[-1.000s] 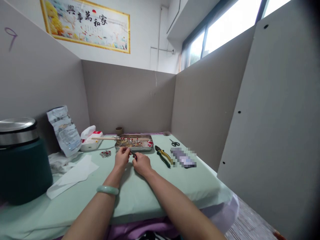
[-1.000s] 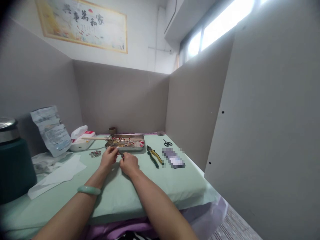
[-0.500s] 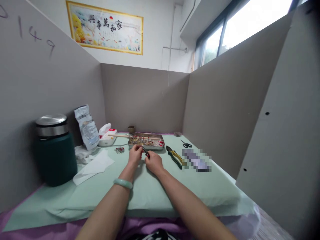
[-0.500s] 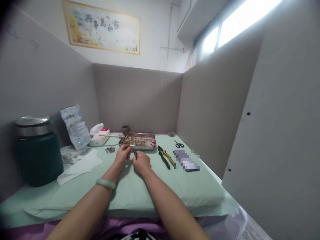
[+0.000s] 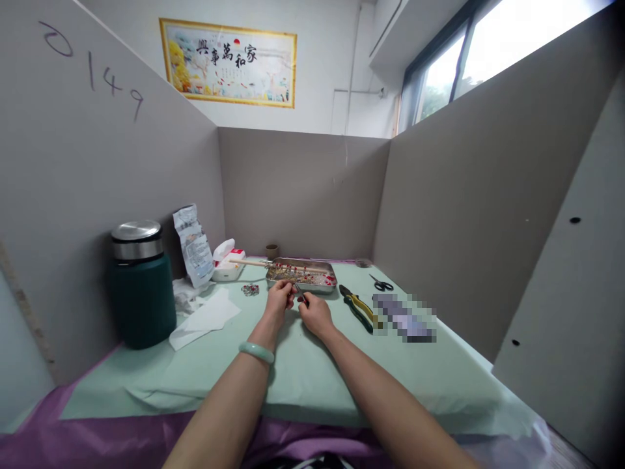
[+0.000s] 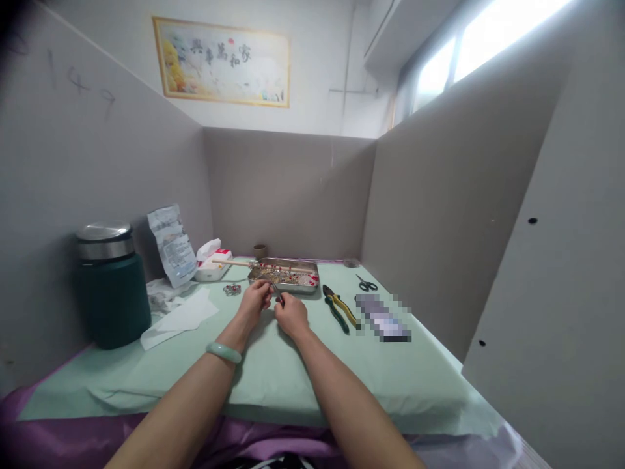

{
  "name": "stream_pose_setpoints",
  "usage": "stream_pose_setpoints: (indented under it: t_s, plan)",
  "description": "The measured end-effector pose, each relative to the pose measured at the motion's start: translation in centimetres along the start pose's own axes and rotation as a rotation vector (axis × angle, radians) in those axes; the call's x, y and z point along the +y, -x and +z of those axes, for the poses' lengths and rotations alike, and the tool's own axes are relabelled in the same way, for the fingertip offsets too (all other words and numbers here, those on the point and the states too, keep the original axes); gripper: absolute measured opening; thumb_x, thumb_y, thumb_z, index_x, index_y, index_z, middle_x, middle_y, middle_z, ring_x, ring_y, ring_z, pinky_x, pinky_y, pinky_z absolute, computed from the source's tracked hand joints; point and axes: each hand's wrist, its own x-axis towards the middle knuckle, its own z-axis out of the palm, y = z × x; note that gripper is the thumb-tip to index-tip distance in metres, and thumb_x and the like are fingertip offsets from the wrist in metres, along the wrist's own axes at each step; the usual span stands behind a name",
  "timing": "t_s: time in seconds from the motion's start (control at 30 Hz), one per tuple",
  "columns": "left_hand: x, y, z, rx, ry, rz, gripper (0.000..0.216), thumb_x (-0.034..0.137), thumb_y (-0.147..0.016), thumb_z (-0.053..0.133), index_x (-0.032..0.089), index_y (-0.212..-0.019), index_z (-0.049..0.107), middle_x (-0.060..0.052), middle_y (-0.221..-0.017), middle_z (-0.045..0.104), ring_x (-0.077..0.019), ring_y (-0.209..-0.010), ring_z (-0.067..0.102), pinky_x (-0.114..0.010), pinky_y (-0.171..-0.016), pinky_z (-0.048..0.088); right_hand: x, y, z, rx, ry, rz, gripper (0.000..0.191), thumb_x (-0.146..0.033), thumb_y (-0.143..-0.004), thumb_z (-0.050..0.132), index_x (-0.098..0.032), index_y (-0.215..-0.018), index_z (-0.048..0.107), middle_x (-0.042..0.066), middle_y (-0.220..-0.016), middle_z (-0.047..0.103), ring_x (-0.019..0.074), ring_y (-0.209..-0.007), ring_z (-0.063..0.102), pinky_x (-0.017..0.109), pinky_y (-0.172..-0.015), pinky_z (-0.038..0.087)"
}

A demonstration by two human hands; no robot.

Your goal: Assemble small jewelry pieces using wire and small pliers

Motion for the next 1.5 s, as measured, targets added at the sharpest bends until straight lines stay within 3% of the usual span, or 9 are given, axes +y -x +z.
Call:
stream_pose_setpoints:
  t_s: [0.47, 1.1, 1.27, 1.37, 1.5]
  plan:
    - [-0.05, -0.06, -0.19, -0.036, 0.071, -0.069, 0.02, 0.027, -0.065, 0.061, 0.016, -0.076, 0.047, 0.003, -0.058, 0.051, -0.0034, -0.038, 0.033, -0.017, -0.034, 0.018, 0.14, 0.04, 0.06, 0.003, 0.002, -0.008, 0.019, -0.021, -0.079, 0.047, -0.021, -0.087, 0.064, 0.003, -0.083, 0.07, 0.0159, -0.073, 0.059, 0.024, -0.06, 0.029]
    - [-0.5, -0.51, -0.26, 0.157, -0.362, 0.103, 0.015, 0.028, -0.061, 0.059, 0.017, -0.066, 0.051, 0.005, -0.047, 0.049, -0.0067, -0.038, 0.037, -0.019, -0.038, 0.025, -0.05, 0.17, -0.26, -0.011, 0.194, -0.007, 0.022, -0.026, -0.082, 0.046, -0.021, -0.095, 0.063, 0.004, -0.091, 0.068, 0.0173, -0.078, 0.06, 0.025, -0.062, 0.031]
    - [-0.53, -0.59, -0.18, 0.114, -0.344, 0.082, 0.018, 0.031, -0.063, 0.057, 0.016, -0.07, 0.053, 0.004, -0.051, 0.051, -0.0073, -0.038, 0.037, -0.021, -0.039, 0.027, 0.1, 0.06, -0.16, -0.03, 0.176, -0.002, 0.023, -0.027, -0.083, 0.045, -0.022, -0.096, 0.063, 0.004, -0.09, 0.069, 0.0168, -0.078, 0.06, 0.025, -0.063, 0.032]
    - [-0.55, -0.62, -0.21, 0.121, -0.498, 0.12, 0.018, 0.032, -0.068, 0.053, 0.016, -0.074, 0.056, 0.001, -0.056, 0.056, -0.0096, -0.043, 0.043, -0.022, -0.045, 0.033, 0.23, 0.01, -0.01, -0.023, 0.178, 0.019, 0.024, -0.029, -0.083, 0.045, -0.022, -0.096, 0.063, 0.004, -0.089, 0.069, 0.0171, -0.076, 0.06, 0.025, -0.062, 0.032]
    - [-0.55, -0.59, -0.27, 0.13, -0.82, 0.242, 0.017, 0.03, -0.075, 0.049, 0.017, -0.077, 0.061, -0.005, -0.07, 0.065, -0.0168, -0.065, 0.057, -0.026, -0.062, 0.041, 0.27, 0.0, 0.0, -0.008, 0.177, 0.023, 0.024, -0.029, -0.083, 0.044, -0.021, -0.095, 0.063, 0.005, -0.088, 0.069, 0.0171, -0.075, 0.06, 0.025, -0.061, 0.031]
